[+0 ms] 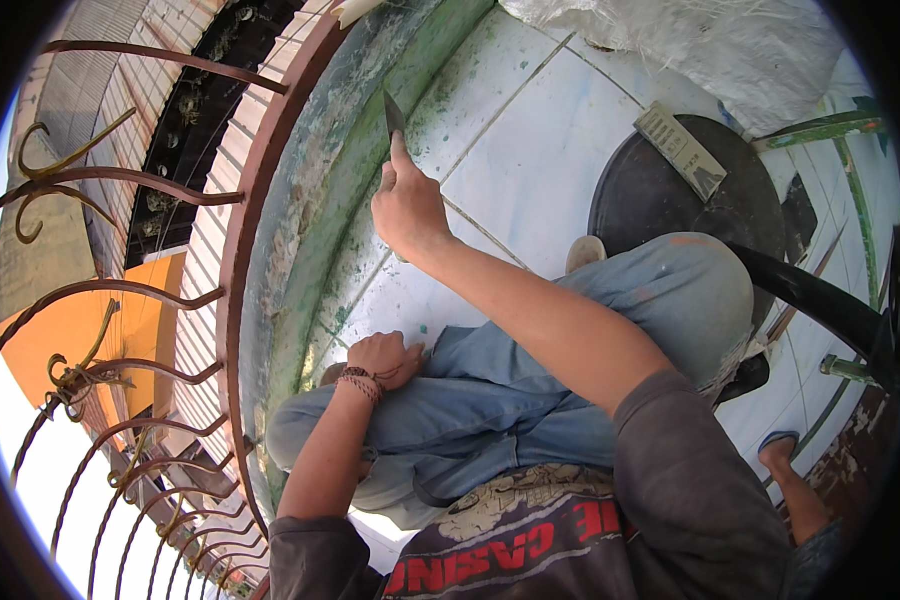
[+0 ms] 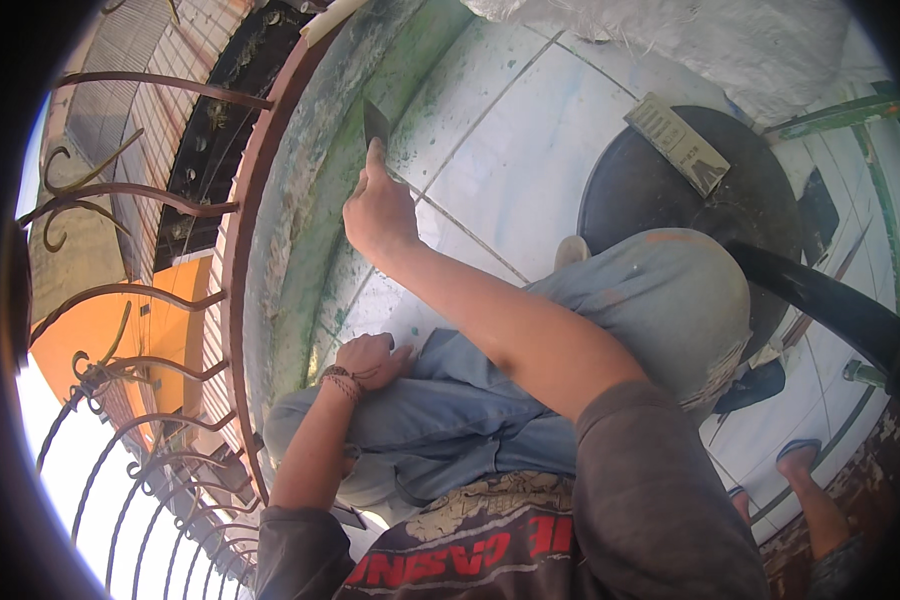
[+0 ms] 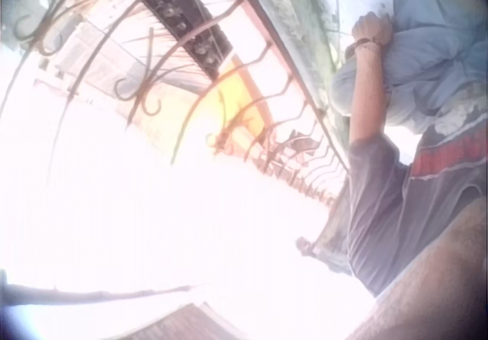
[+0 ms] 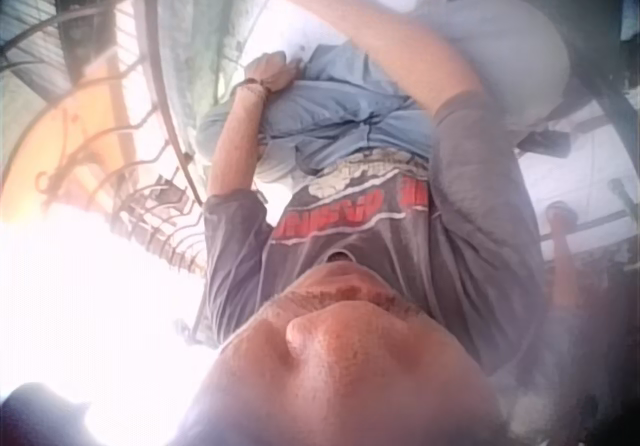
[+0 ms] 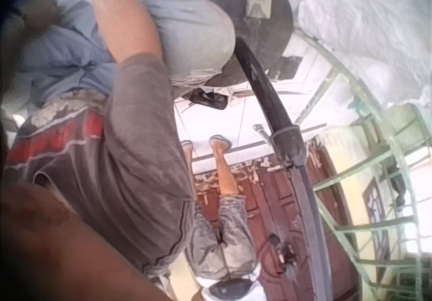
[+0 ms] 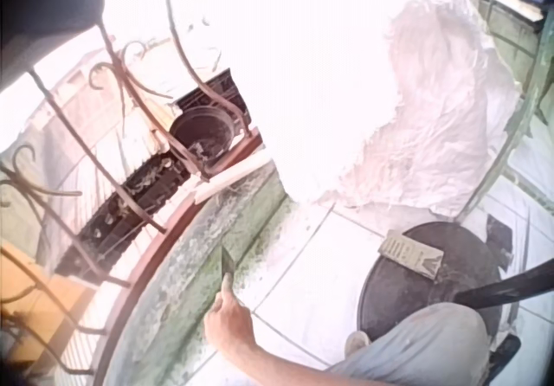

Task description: The person scrapes old green paint from a curved metal railing using a scraper tool. They work along the length of the railing, removing loose paint and debris while sitting on the floor.

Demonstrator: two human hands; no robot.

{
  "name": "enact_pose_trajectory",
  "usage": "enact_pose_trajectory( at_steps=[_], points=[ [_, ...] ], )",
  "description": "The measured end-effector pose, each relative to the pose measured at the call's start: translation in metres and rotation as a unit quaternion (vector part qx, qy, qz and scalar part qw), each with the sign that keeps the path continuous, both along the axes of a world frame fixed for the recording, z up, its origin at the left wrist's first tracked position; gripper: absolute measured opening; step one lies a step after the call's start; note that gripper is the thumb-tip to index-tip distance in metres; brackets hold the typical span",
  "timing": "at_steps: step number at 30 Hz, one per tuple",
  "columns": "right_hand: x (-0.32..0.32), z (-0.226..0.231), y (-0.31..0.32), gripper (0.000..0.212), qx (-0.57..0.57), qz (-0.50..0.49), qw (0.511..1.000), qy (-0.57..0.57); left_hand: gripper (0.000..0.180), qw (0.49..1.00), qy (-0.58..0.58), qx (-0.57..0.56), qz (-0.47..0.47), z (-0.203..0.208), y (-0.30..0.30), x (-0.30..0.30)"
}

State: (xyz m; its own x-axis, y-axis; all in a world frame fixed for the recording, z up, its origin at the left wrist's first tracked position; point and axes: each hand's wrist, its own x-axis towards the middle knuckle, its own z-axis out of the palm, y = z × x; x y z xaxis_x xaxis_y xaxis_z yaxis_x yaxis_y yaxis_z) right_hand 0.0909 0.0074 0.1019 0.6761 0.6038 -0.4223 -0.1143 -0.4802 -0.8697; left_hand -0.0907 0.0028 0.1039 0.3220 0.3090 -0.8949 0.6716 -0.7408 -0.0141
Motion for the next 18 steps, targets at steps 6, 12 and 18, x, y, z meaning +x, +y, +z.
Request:
enact_pose_trajectory(
  at_steps=[6, 12, 18],
  points=[
    [0.004, -0.004, -0.003, 0.052, 0.013, 0.008, 1.0, 0.021, 0.054, 1.0, 0.003, 0.003, -0.003, 0.001, -0.001, 0.001],
    [0.023, 0.001, -0.002, 0.053, 0.016, 0.022, 0.999, 0.026, 0.055, 1.0, 0.0, 0.003, -0.005, 0.002, -0.002, 0.0],
    [0.018, -0.009, 0.002, 0.052, 0.043, -0.001, 0.999, 0.03, 0.055, 1.0, -0.001, 0.0, -0.006, 0.004, -0.001, 0.003]
  ],
)
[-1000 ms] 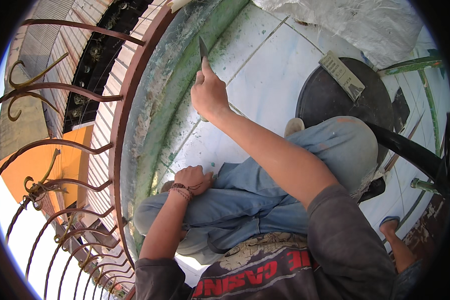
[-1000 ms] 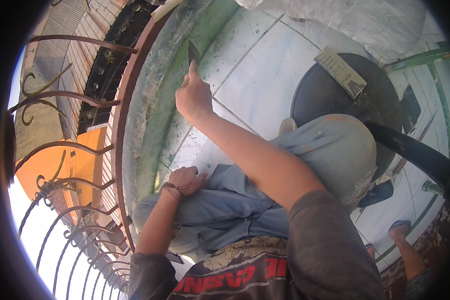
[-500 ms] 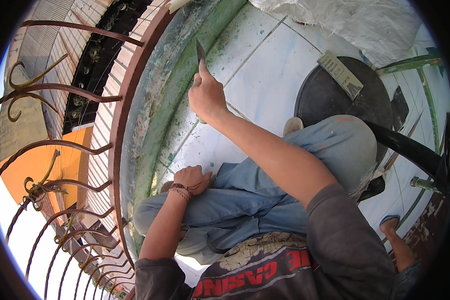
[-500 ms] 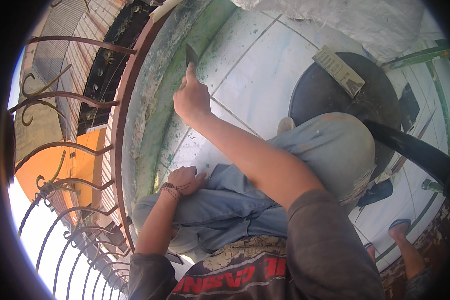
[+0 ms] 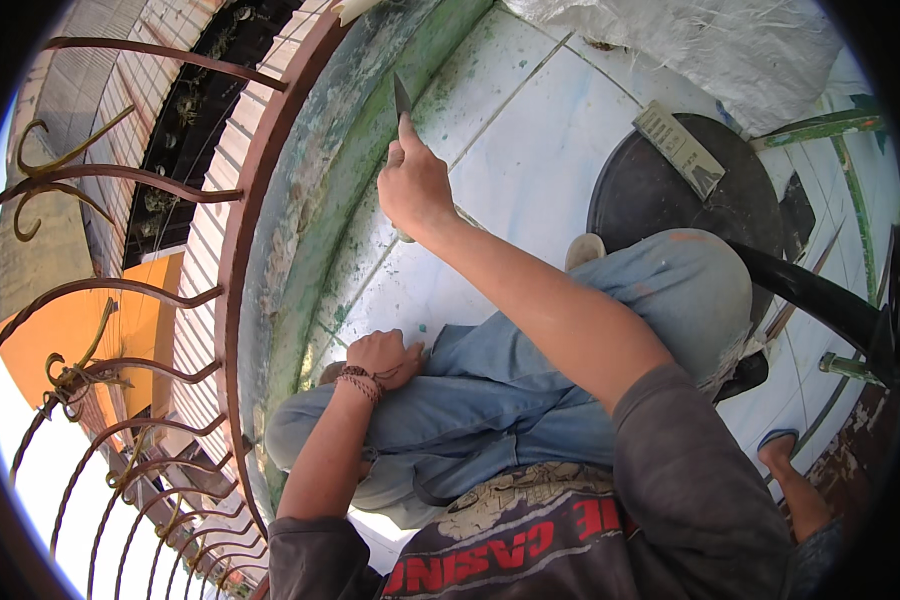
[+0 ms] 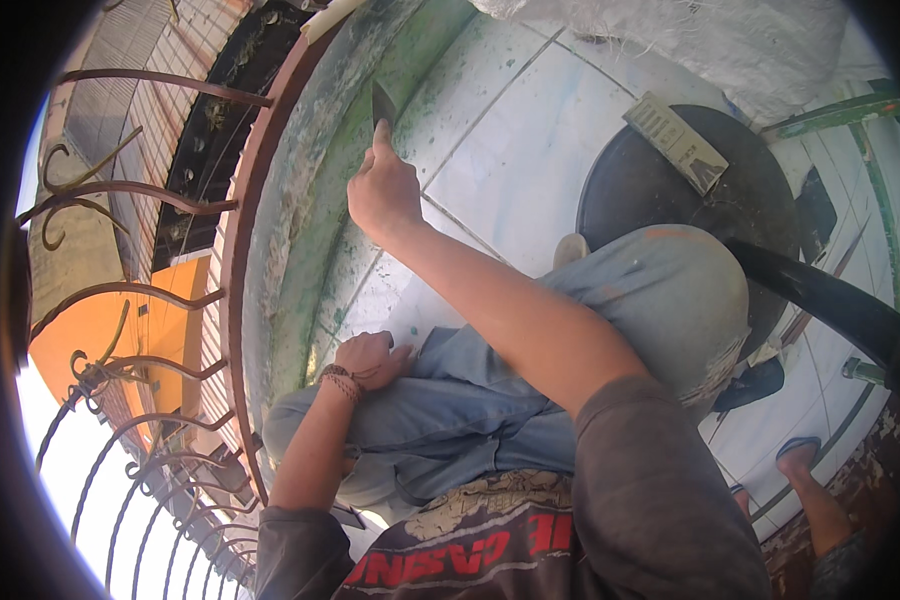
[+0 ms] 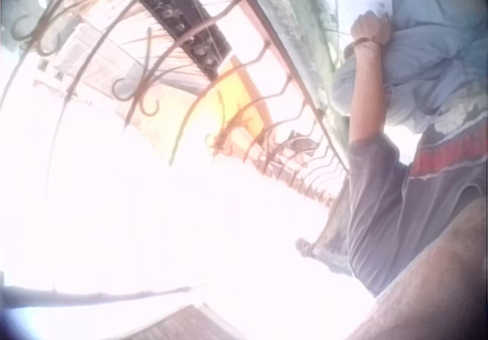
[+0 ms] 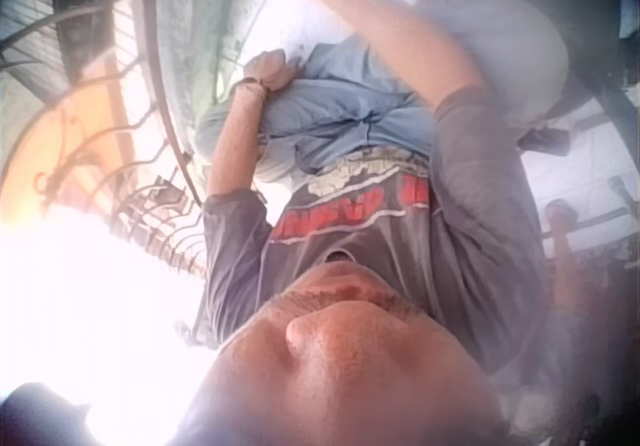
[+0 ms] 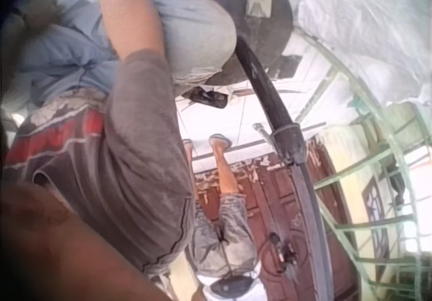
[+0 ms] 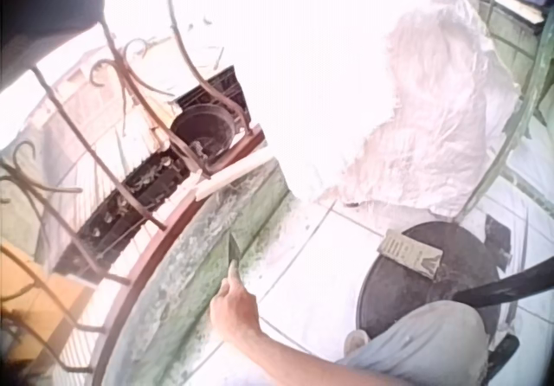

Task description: The person scrapes old green paint from a curved metal railing using a scraper tool. They work along the length of the railing, removing loose paint and debris while sitting on the floor.

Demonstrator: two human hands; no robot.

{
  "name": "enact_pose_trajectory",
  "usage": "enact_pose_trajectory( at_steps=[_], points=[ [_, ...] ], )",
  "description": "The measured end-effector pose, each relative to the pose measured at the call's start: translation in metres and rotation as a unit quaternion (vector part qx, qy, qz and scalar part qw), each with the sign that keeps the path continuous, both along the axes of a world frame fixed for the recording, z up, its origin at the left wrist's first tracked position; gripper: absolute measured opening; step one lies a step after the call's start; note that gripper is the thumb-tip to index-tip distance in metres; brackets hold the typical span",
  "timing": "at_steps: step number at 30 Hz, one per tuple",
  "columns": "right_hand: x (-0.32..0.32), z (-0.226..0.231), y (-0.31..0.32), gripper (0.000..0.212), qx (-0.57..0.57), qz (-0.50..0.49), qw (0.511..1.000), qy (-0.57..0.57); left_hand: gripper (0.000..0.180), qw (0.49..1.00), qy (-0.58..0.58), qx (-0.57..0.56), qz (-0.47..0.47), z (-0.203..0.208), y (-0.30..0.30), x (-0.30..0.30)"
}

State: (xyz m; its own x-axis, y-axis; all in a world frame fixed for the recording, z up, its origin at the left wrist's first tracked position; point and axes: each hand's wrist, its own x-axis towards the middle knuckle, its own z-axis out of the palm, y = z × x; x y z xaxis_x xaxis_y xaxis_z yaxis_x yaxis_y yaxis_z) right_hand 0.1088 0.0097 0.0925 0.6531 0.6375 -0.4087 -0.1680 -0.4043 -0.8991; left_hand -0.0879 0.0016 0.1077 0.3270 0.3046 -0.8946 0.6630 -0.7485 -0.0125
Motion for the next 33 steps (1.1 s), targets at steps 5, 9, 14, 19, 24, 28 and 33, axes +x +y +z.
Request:
enact_pose_trajectory(
  at_steps=[5, 9, 14, 19, 24, 28, 33],
  points=[
    [-0.022, -0.001, -0.001, 0.051, -0.003, -0.014, 0.999, -0.038, 0.055, 1.0, -0.01, -0.002, 0.002, -0.001, 0.001, 0.0],
    [0.004, 0.017, -0.006, 0.053, -0.006, 0.018, 1.0, 0.02, 0.056, 1.0, -0.009, 0.001, -0.004, -0.002, 0.001, -0.002],
    [-0.018, 0.003, -0.003, 0.051, -0.001, 0.007, 1.0, -0.03, 0.055, 1.0, -0.006, -0.001, 0.005, -0.001, 0.001, -0.001],
    [-0.014, -0.001, -0.001, 0.055, 0.015, 0.001, 0.999, -0.04, 0.054, 1.0, -0.009, 0.001, 0.001, -0.002, 0.0, -0.001],
    [0.006, 0.004, 0.001, 0.056, 0.014, 0.008, 0.999, 0.035, 0.054, 1.0, -0.011, 0.007, 0.004, -0.002, 0.0, -0.001],
    [-0.004, 0.009, -0.003, 0.058, 0.005, 0.032, 0.999, -0.007, 0.053, 1.0, -0.017, 0.017, 0.014, -0.002, -0.001, -0.002],
    [-0.006, 0.008, -0.005, 0.058, 0.028, 0.019, 0.999, -0.008, 0.052, 1.0, -0.023, 0.013, 0.015, -0.004, 0.0, -0.002]
  ],
)
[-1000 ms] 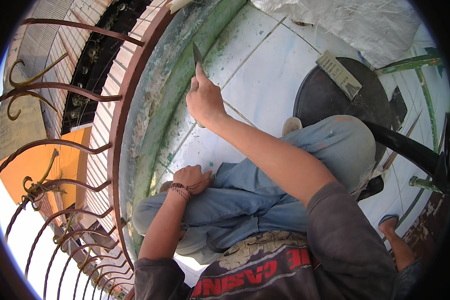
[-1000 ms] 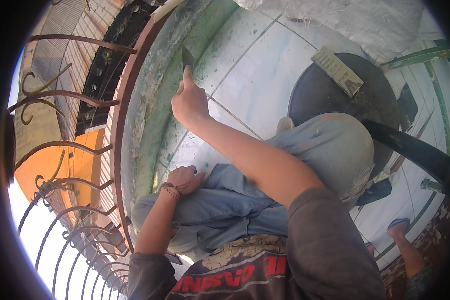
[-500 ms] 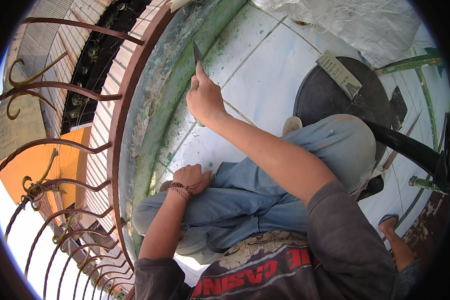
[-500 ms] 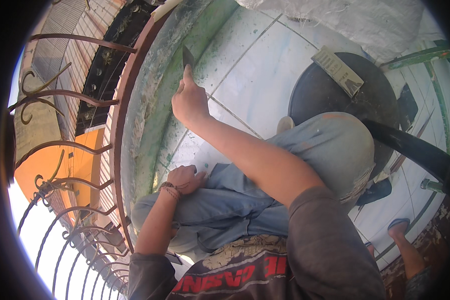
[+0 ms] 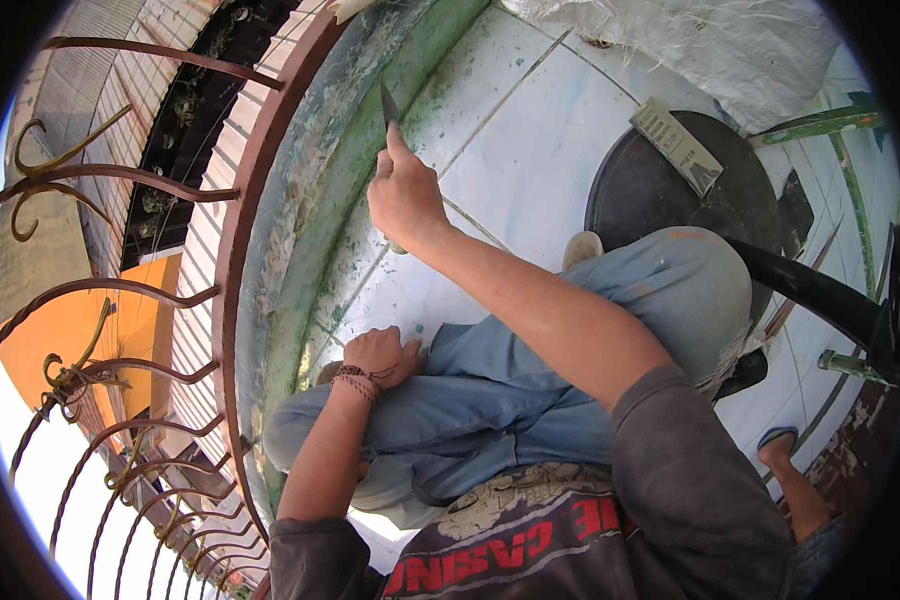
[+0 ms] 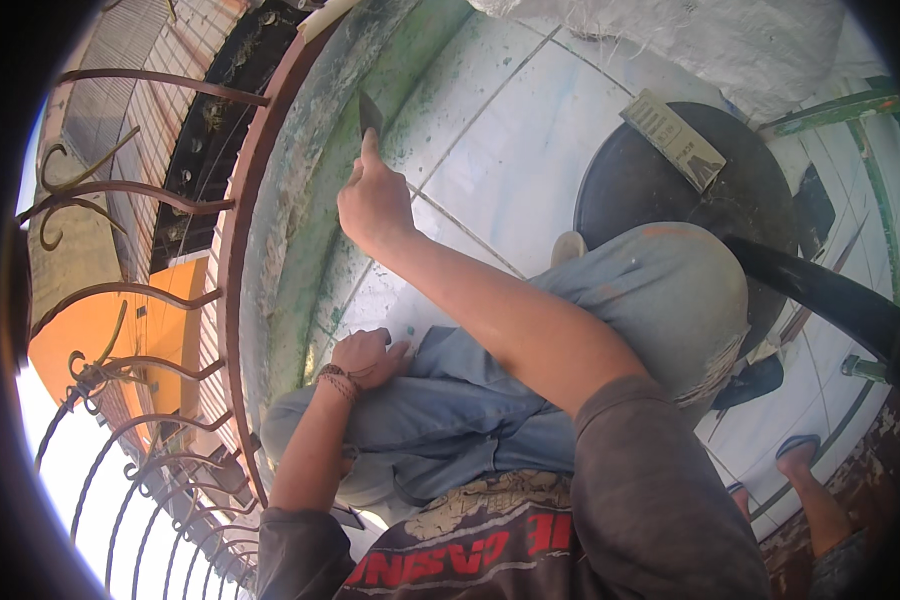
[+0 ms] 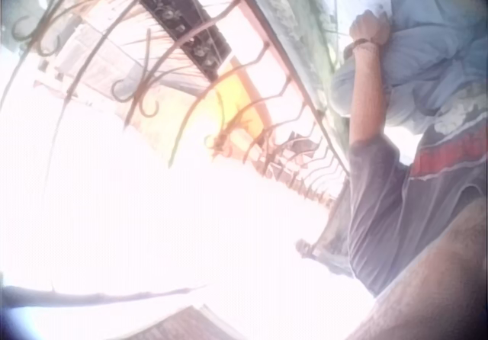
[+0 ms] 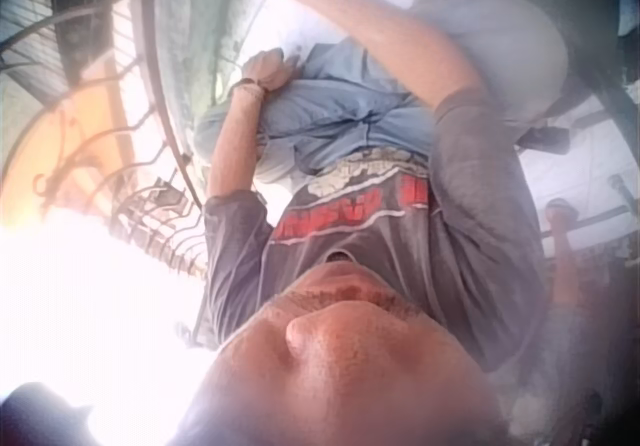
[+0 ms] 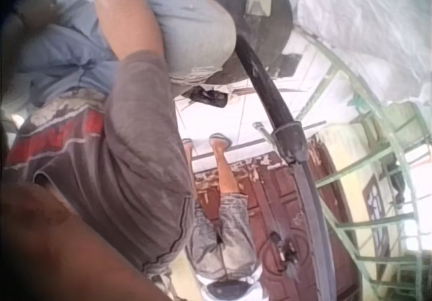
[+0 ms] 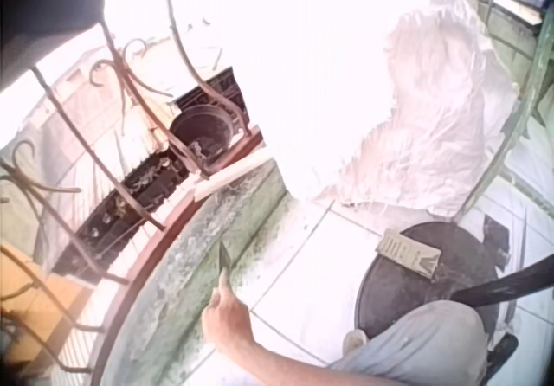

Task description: The person scrapes old green paint from a curved metal railing using a scraper tool. They work along the length of the railing, removing loose paint and debris while sitting on the floor.

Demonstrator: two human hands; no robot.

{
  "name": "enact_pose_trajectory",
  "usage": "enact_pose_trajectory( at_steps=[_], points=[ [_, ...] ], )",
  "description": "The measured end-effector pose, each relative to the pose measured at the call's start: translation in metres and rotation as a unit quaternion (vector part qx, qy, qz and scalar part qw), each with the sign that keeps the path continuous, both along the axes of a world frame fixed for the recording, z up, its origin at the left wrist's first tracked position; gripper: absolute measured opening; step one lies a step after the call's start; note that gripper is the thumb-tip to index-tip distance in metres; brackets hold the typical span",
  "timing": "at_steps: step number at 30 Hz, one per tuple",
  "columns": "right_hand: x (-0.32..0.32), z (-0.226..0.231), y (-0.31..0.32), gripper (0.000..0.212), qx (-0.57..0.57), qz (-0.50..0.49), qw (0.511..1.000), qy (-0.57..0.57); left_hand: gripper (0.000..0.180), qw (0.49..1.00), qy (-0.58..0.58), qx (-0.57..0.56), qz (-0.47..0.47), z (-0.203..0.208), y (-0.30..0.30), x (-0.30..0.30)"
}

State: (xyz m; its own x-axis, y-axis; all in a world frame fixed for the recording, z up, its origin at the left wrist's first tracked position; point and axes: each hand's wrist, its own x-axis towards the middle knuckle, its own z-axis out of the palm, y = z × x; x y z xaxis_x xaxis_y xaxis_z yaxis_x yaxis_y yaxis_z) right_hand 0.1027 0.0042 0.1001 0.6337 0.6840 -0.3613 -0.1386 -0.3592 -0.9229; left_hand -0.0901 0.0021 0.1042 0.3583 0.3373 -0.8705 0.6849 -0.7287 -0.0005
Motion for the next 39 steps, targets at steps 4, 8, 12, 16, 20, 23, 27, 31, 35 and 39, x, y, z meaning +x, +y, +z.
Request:
enact_pose_trajectory(
  at_steps=[4, 8, 12, 16, 20, 23, 27, 31, 35, 39],
  points=[
    [-0.01, 0.002, 0.004, 0.056, -0.029, 0.008, 0.999, 0.014, 0.052, 1.0, 0.002, 0.001, 0.007, 0.004, 0.0, 0.002],
    [-0.001, 0.005, 0.001, 0.055, -0.039, 0.013, 0.999, 0.03, 0.053, 1.0, -0.012, 0.002, 0.007, 0.002, 0.0, 0.0],
    [-0.001, -0.006, 0.007, 0.053, -0.025, -0.012, 0.999, 0.031, 0.053, 1.0, -0.022, 0.011, 0.015, 0.004, 0.0, 0.002],
    [-0.011, -0.024, 0.012, 0.052, 0.016, -0.054, 0.993, -0.099, 0.051, 0.999, -0.032, 0.017, 0.023, 0.003, 0.0, 0.003],
    [-0.004, -0.014, 0.01, 0.052, -0.011, -0.019, 0.999, 0.024, 0.05, 0.999, -0.035, 0.021, 0.023, 0.003, 0.001, 0.001],
    [-0.007, -0.019, 0.009, 0.052, -0.017, -0.019, 0.999, -0.038, 0.05, 0.999, -0.044, 0.019, 0.023, 0.004, 0.001, 0.001],
    [-0.002, -0.018, 0.011, 0.055, -0.004, -0.02, 1.0, -0.011, 0.05, 0.999, -0.04, 0.021, 0.028, 0.002, 0.001, 0.001],
    [-0.007, -0.009, 0.008, 0.054, -0.022, -0.003, 1.0, 0.01, 0.05, 0.999, -0.042, 0.02, 0.028, 0.002, 0.001, 0.001],
    [0.002, -0.01, 0.009, 0.053, -0.019, -0.001, 1.0, 0.02, 0.05, 0.999, -0.042, 0.023, 0.02, 0.004, 0.001, 0.0],
    [-0.015, -0.027, 0.011, 0.053, -0.012, -0.026, 0.995, -0.091, 0.05, 0.998, -0.043, 0.023, 0.025, 0.002, 0.001, 0.002]
  ],
)
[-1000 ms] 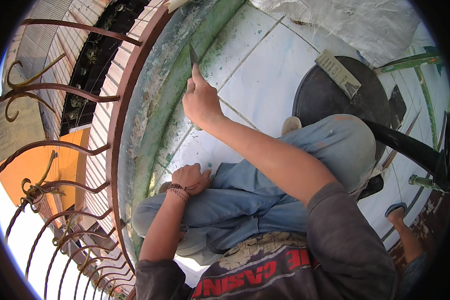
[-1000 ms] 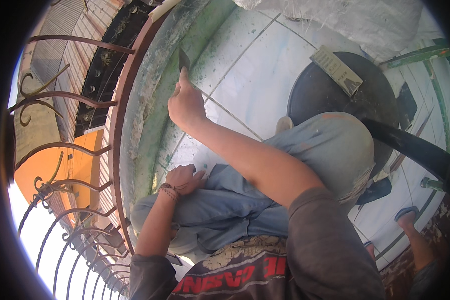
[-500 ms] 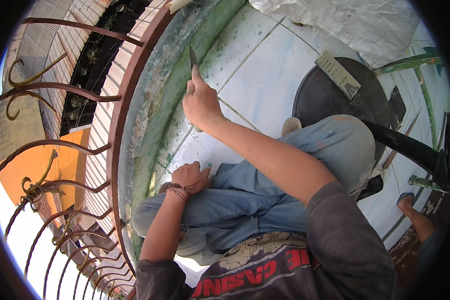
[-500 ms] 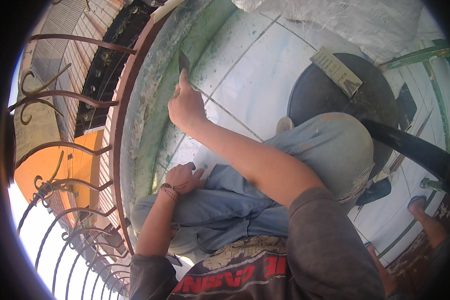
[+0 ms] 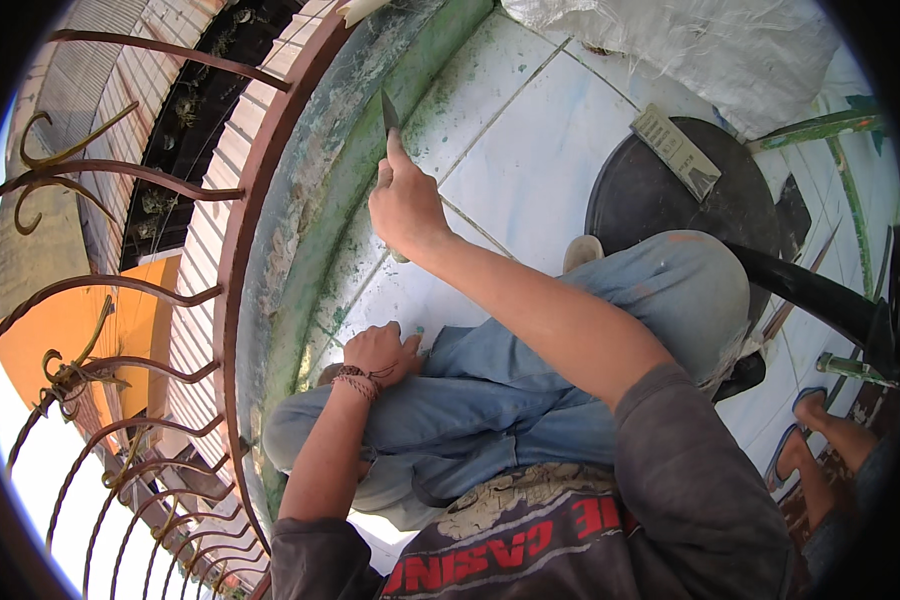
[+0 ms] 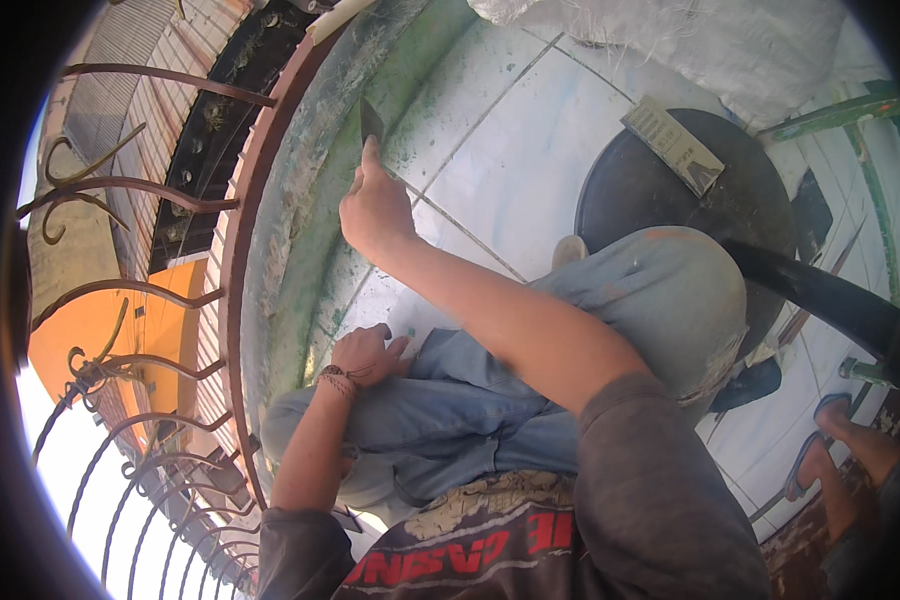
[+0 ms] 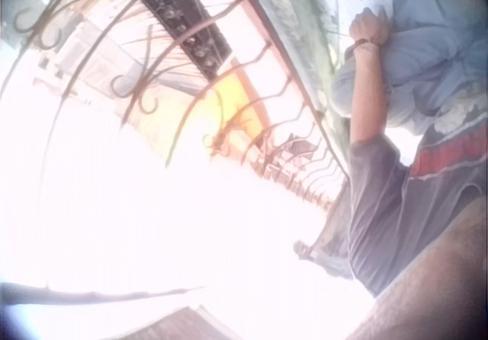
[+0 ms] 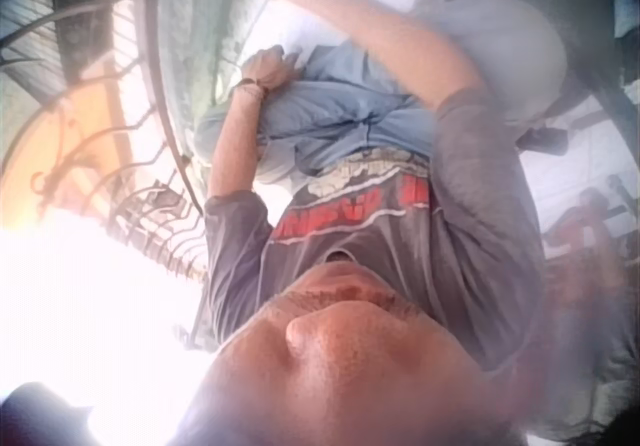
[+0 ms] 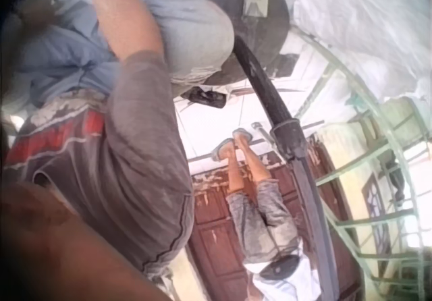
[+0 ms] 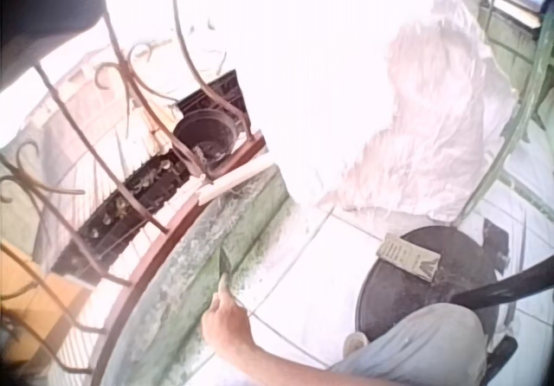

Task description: The person scrapes old green paint from a curved metal railing using a scraper tool. They work along the length of the railing, removing loose paint and debris while sitting on the floor.

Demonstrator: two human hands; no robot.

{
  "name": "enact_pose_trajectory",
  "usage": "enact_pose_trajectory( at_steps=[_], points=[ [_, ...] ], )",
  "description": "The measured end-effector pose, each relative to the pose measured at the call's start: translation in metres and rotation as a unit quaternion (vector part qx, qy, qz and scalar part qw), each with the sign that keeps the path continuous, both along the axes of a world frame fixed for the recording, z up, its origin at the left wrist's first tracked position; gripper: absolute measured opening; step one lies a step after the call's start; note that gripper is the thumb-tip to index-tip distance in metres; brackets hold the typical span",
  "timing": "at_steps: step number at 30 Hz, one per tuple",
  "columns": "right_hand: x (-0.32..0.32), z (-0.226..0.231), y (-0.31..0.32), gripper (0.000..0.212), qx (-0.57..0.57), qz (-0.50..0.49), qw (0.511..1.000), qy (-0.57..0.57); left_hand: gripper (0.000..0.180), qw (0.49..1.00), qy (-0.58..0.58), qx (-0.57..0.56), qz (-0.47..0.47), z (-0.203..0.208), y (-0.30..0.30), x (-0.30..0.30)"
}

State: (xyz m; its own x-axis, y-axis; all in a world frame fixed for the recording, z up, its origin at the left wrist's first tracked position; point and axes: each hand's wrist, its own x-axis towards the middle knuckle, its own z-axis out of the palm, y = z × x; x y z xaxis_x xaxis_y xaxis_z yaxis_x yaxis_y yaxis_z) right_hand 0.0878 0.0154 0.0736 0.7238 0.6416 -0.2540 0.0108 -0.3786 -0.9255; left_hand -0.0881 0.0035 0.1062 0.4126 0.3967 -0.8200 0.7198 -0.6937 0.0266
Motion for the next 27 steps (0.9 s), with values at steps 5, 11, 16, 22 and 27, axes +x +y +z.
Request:
enact_pose_trajectory(
  at_steps=[5, 11, 16, 22, 27],
  points=[
    [0.022, 0.008, -0.002, 0.054, -0.004, 0.013, 0.997, 0.081, 0.049, 1.0, -0.008, 0.008, -0.004, 0.0, -0.001, -0.003],
    [0.018, 0.021, -0.004, 0.054, -0.005, 0.022, 0.992, 0.124, 0.048, 1.0, 0.002, 0.002, 0.002, 0.002, -0.001, -0.002],
    [0.012, 0.026, -0.007, 0.054, -0.029, 0.017, 0.997, 0.071, 0.049, 1.0, -0.004, 0.004, 0.003, 0.0, -0.001, -0.001],
    [0.014, 0.03, -0.009, 0.053, -0.015, 0.006, 0.997, 0.08, 0.05, 1.0, -0.004, 0.002, 0.008, 0.001, 0.0, -0.001],
    [0.018, 0.032, -0.009, 0.053, -0.02, 0.02, 0.995, 0.096, 0.05, 1.0, -0.008, 0.004, 0.001, -0.001, 0.0, -0.002]
  ],
)
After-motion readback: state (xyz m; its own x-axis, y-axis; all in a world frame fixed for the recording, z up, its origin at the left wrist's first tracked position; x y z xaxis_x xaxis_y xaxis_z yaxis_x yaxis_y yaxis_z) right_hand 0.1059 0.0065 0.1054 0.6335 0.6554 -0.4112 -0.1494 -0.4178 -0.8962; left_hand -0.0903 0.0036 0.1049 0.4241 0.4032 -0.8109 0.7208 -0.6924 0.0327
